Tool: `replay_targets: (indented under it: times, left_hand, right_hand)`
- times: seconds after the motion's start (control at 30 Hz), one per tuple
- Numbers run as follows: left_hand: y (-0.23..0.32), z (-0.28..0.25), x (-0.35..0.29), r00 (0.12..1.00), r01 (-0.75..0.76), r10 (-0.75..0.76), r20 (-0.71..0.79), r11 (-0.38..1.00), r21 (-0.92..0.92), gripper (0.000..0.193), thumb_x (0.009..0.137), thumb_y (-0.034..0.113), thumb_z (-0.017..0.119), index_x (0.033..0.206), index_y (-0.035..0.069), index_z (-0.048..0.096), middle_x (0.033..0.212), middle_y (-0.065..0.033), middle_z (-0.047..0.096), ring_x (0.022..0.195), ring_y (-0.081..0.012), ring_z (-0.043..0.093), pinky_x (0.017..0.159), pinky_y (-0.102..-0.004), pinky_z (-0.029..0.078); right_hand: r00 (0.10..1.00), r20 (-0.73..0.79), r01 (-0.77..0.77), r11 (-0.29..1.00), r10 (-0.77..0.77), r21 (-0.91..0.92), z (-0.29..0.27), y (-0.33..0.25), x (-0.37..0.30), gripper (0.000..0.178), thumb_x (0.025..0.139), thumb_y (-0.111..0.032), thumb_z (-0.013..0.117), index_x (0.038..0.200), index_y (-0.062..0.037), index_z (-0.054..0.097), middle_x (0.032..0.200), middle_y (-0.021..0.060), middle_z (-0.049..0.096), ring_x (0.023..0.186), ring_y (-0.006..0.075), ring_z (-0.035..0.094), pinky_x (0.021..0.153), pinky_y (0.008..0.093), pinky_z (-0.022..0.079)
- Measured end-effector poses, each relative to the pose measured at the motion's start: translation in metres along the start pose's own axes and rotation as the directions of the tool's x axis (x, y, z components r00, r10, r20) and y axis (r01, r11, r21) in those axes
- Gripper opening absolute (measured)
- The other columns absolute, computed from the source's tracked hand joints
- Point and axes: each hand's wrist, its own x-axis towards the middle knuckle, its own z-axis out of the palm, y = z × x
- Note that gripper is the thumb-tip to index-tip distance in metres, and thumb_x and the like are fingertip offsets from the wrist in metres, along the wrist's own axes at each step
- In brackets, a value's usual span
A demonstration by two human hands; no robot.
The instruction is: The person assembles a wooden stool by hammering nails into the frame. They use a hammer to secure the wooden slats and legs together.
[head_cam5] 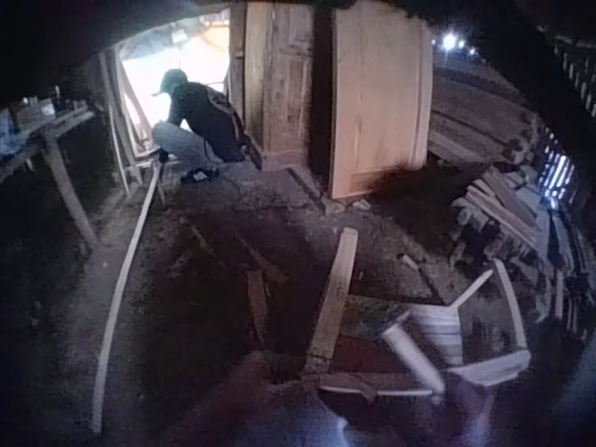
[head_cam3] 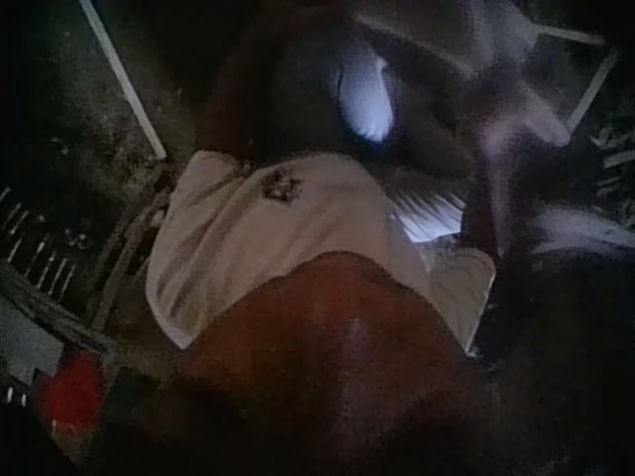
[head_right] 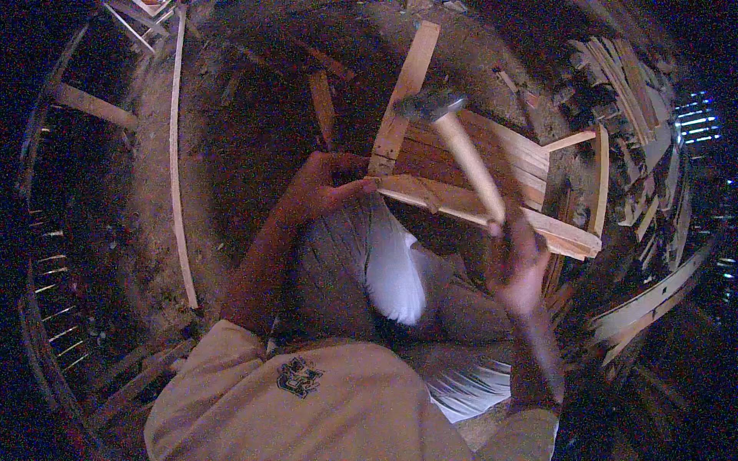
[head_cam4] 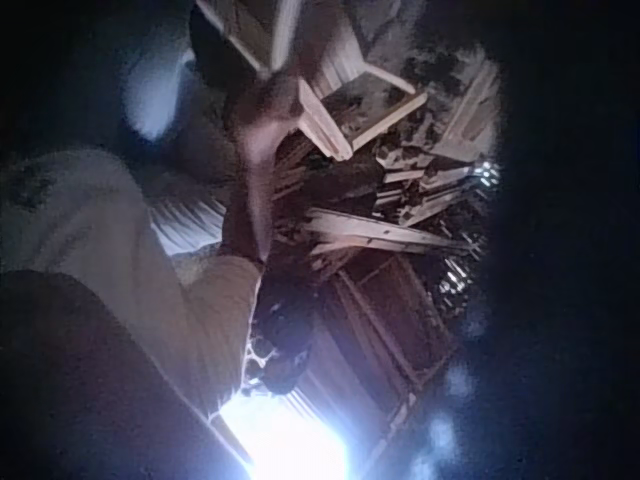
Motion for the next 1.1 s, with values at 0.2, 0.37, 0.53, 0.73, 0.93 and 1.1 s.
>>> replay_targets:
  times: [0.2,0.37,0.53,0.73,0.93,1.1]
  left_hand:
    - [0.002,-0.002,-0.002,0.995,0.086,-0.081,0.065,0.994,-0.071,0.051,0.085,0.041,0.082,0.113,-0.001,0.076,0.100,-0.0203,0.078,0.089,-0.0265,0.076,0.083,-0.0375,0.058]
    - [-0.006,0.006,0.003,1.000,0.012,-0.011,0.007,1.000,-0.020,0.052,0.085,0.040,0.081,0.113,-0.003,0.075,0.101,-0.0210,0.077,0.090,-0.0278,0.076,0.085,-0.0371,0.058]
    - [-0.012,0.007,-0.002,0.994,-0.078,0.087,-0.066,0.990,0.121,0.063,0.085,0.039,0.080,0.129,-0.003,0.066,0.115,-0.0215,0.074,0.105,-0.0329,0.072,0.095,-0.0405,0.054]
    - [0.057,0.025,-0.011,0.883,-0.328,0.462,-0.084,0.736,0.592,0.068,0.086,0.034,0.078,0.146,0.011,0.055,0.132,-0.0147,0.065,0.123,-0.0345,0.060,0.108,-0.0470,0.047]
    - [0.068,0.064,0.004,0.833,-0.508,0.528,0.167,0.608,0.610,0.027,0.093,0.017,0.069,0.119,0.012,0.072,0.128,-0.0092,0.067,0.114,-0.0331,0.065,0.101,-0.0434,0.052]
    - [0.050,0.061,0.006,0.843,-0.382,0.293,-0.451,0.916,-0.120,0.018,0.099,0.006,0.062,0.114,0.001,0.071,0.110,-0.0121,0.073,0.099,-0.0258,0.072,0.093,-0.0380,0.056]
  right_hand:
    - [0.988,0.089,0.138,0.984,-0.128,-0.111,0.000,-0.014,0.011,0.025,0.099,-0.007,0.062,0.122,0.0004,0.066,0.099,0.0257,0.072,0.090,0.0433,0.072,0.079,0.0470,0.057]
    - [0.965,0.151,0.246,0.940,-0.215,-0.235,0.006,0.002,-0.002,0.027,0.097,-0.007,0.065,0.124,-0.0014,0.064,0.098,0.0236,0.073,0.085,0.0392,0.073,0.070,0.0456,0.059]
    - [0.991,-0.089,-0.103,0.995,0.103,0.012,0.003,-0.010,-0.005,0.035,0.100,-0.008,0.062,0.133,0.0007,0.059,0.094,0.0261,0.072,0.077,0.0418,0.073,0.067,0.0461,0.056]
    - [0.954,-0.236,-0.171,0.982,0.186,0.080,0.011,0.029,0.008,0.038,0.098,-0.012,0.067,0.132,0.0043,0.061,0.101,0.0259,0.072,0.091,0.0342,0.070,0.082,0.0410,0.055]
    - [0.930,-0.053,-0.349,0.921,0.362,0.170,0.021,0.042,0.007,0.038,0.091,-0.014,0.075,0.124,0.0025,0.068,0.105,0.0297,0.072,0.101,0.0451,0.071,0.087,0.0448,0.056]
    - [0.961,-0.166,-0.187,0.961,0.222,0.202,0.030,0.054,0.003,0.037,0.086,-0.019,0.082,0.111,0.0041,0.067,0.083,0.0206,0.068,0.072,0.0284,0.063,0.067,0.0409,0.052]
